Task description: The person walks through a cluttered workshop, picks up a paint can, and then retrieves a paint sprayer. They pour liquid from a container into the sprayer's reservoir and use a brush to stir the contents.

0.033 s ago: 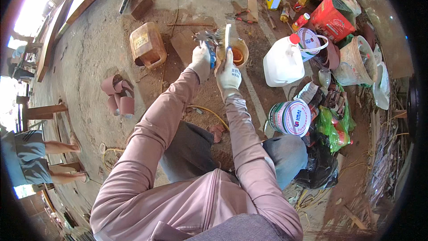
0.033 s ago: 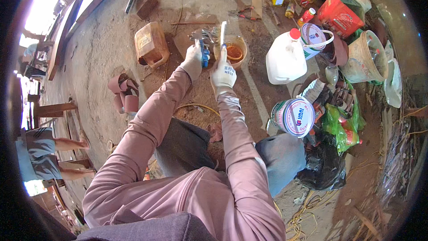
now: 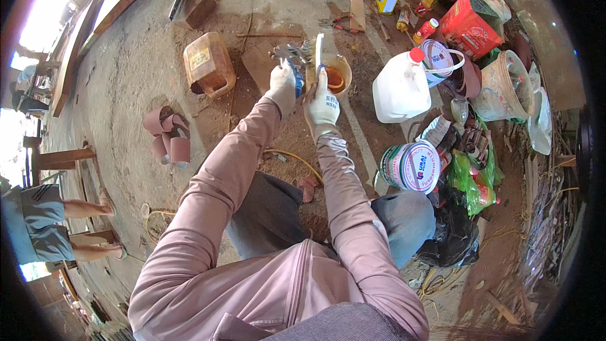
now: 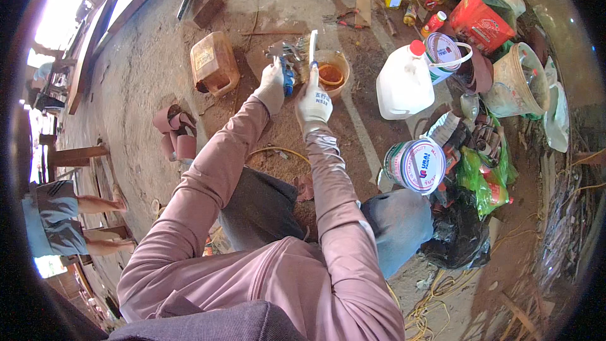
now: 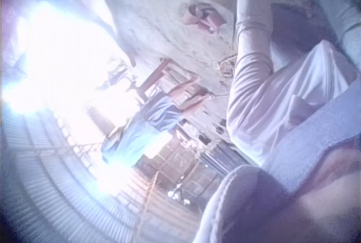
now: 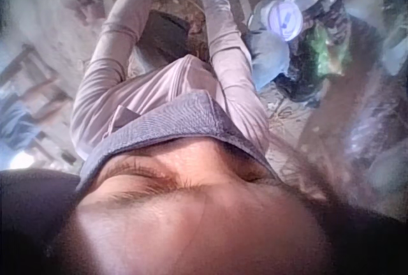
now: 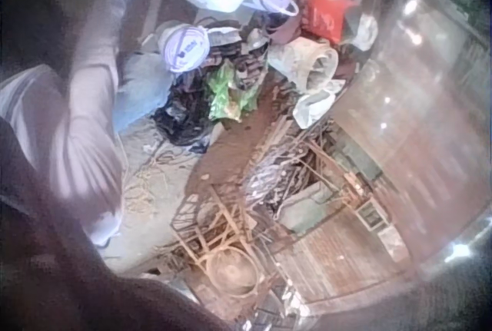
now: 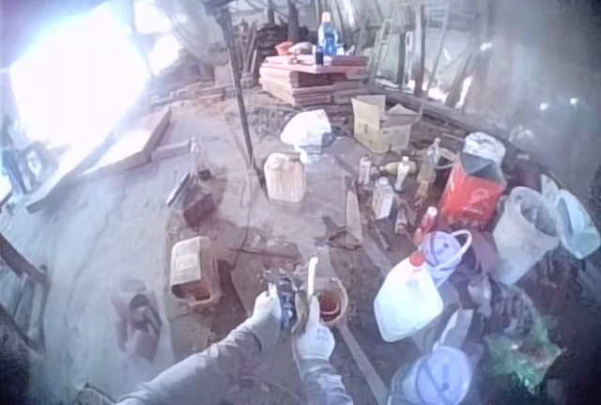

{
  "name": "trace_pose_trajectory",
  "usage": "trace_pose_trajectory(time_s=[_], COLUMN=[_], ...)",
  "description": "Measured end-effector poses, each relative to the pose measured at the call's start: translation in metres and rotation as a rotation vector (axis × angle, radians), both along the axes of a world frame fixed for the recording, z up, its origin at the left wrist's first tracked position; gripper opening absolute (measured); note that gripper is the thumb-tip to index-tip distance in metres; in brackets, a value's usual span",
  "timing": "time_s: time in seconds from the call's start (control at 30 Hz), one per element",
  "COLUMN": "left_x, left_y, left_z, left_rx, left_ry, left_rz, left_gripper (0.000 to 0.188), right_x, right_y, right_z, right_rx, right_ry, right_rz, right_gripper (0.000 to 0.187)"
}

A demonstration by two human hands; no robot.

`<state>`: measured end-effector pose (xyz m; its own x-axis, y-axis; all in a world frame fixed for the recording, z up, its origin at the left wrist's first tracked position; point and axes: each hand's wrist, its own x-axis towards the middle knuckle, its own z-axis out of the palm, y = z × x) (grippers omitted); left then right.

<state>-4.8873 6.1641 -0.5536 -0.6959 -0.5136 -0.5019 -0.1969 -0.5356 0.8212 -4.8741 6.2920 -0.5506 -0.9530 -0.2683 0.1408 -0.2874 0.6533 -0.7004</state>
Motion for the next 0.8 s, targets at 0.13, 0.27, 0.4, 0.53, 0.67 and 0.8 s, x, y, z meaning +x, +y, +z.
trace_pose_trajectory(time_s=[0.13,0.27,0.4,0.53,0.67,0.8], left_x=[0.010,-0.003,-0.001,0.006,0.017,0.018], left_y=[-0.006,-0.003,-0.022,0.039,0.020,0.025], left_z=[-0.015,-0.047,-0.054,0.009,0.007,0.006], left_rx=[-0.180,-0.635,-0.717,-0.800,-0.860,-0.878], left_ry=[-0.124,-0.273,-0.216,-0.216,-0.258,-0.218], left_rz=[0.050,-0.094,-0.056,-0.200,-0.188,-0.214], left_gripper=[0.038,0.044,0.041,0.037,0.037,0.037], right_x=[-0.018,-0.057,-0.003,-0.063,-0.033,-0.036], right_y=[-0.011,-0.016,-0.033,-0.008,-0.032,-0.023], right_z=[-0.009,0.002,-0.002,-0.012,-0.008,-0.012], right_rx=[-0.103,-0.130,-0.314,-0.272,-0.305,-0.270], right_ry=[0.047,0.050,0.108,-0.053,0.090,0.087], right_rz=[-0.029,-0.082,-0.107,-0.208,-0.208,-0.231], right_gripper=[0.050,0.047,0.052,0.051,0.053,0.054])
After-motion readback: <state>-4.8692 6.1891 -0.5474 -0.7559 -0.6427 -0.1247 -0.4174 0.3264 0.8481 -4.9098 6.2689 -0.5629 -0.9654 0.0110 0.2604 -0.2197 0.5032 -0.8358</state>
